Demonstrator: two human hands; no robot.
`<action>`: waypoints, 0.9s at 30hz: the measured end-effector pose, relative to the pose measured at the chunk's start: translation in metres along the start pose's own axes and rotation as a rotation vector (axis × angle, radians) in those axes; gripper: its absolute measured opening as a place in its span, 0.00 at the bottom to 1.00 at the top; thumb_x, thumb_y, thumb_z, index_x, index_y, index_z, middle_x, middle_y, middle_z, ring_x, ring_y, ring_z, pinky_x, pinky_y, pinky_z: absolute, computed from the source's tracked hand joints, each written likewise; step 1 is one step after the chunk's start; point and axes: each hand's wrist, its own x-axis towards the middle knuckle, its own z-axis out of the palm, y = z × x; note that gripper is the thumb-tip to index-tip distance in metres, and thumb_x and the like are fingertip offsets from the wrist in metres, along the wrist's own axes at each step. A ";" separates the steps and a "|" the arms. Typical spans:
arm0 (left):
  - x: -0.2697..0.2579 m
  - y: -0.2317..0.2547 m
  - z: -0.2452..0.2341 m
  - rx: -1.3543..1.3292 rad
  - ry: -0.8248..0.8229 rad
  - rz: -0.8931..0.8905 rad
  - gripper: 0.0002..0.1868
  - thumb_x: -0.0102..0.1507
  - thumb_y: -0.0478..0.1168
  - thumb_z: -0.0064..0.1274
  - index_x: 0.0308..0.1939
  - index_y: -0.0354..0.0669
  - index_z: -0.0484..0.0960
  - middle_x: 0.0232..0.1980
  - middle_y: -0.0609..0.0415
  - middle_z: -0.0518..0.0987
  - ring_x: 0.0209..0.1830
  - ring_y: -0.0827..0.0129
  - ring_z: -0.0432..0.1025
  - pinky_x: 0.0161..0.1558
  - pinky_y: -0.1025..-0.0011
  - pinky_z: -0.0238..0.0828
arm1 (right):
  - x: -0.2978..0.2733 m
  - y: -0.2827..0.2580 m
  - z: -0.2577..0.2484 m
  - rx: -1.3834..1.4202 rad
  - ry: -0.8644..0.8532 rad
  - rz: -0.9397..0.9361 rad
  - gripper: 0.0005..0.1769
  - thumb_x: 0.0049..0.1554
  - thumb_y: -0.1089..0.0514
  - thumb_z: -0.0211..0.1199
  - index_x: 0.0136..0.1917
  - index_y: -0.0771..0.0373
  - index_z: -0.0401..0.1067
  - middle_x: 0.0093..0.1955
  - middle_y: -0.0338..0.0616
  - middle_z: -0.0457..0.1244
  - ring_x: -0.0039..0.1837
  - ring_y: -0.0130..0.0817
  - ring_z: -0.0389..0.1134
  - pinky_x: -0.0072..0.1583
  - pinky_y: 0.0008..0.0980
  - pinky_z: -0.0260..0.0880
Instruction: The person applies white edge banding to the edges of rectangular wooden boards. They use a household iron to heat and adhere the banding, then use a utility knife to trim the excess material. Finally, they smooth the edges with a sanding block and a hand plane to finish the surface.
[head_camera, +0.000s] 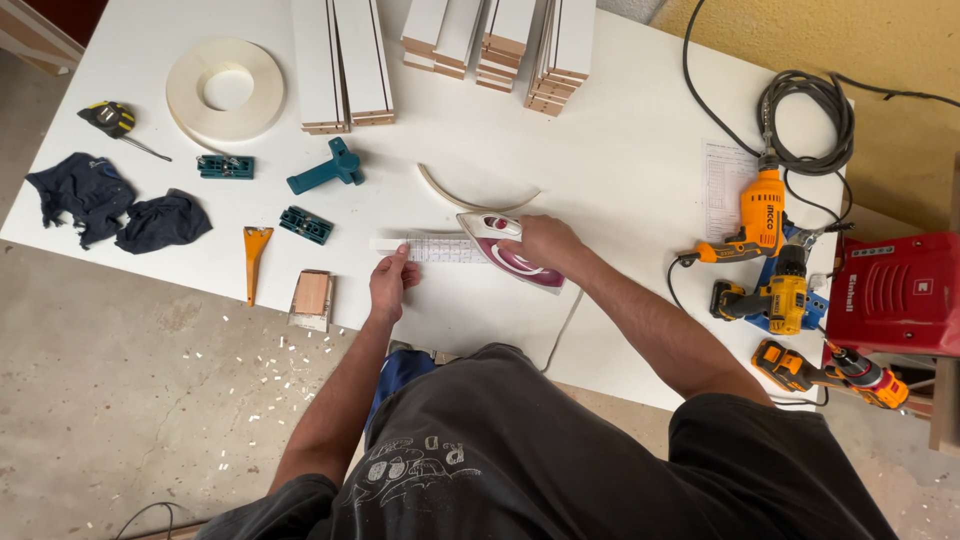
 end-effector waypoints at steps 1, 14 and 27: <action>0.004 -0.006 -0.006 -0.003 0.001 -0.001 0.20 0.66 0.55 0.59 0.36 0.42 0.80 0.33 0.50 0.82 0.28 0.69 0.78 0.33 0.74 0.82 | 0.006 0.000 0.005 -0.003 -0.002 -0.001 0.35 0.62 0.35 0.55 0.62 0.69 0.72 0.55 0.63 0.69 0.61 0.63 0.71 0.60 0.55 0.72; 0.039 -0.037 -0.033 0.335 0.018 0.506 0.12 0.56 0.45 0.75 0.38 0.48 0.89 0.71 0.43 0.66 0.65 0.52 0.69 0.72 0.60 0.60 | 0.024 -0.059 0.006 0.014 -0.025 -0.083 0.37 0.62 0.34 0.53 0.64 0.71 0.70 0.58 0.65 0.68 0.63 0.64 0.69 0.62 0.57 0.70; 0.052 -0.022 -0.065 0.060 -0.127 0.267 0.07 0.65 0.41 0.65 0.36 0.47 0.82 0.34 0.65 0.78 0.36 0.79 0.68 0.44 0.77 0.68 | 0.056 -0.116 0.021 0.013 -0.013 -0.155 0.37 0.61 0.34 0.55 0.62 0.72 0.72 0.56 0.67 0.68 0.63 0.66 0.69 0.62 0.59 0.70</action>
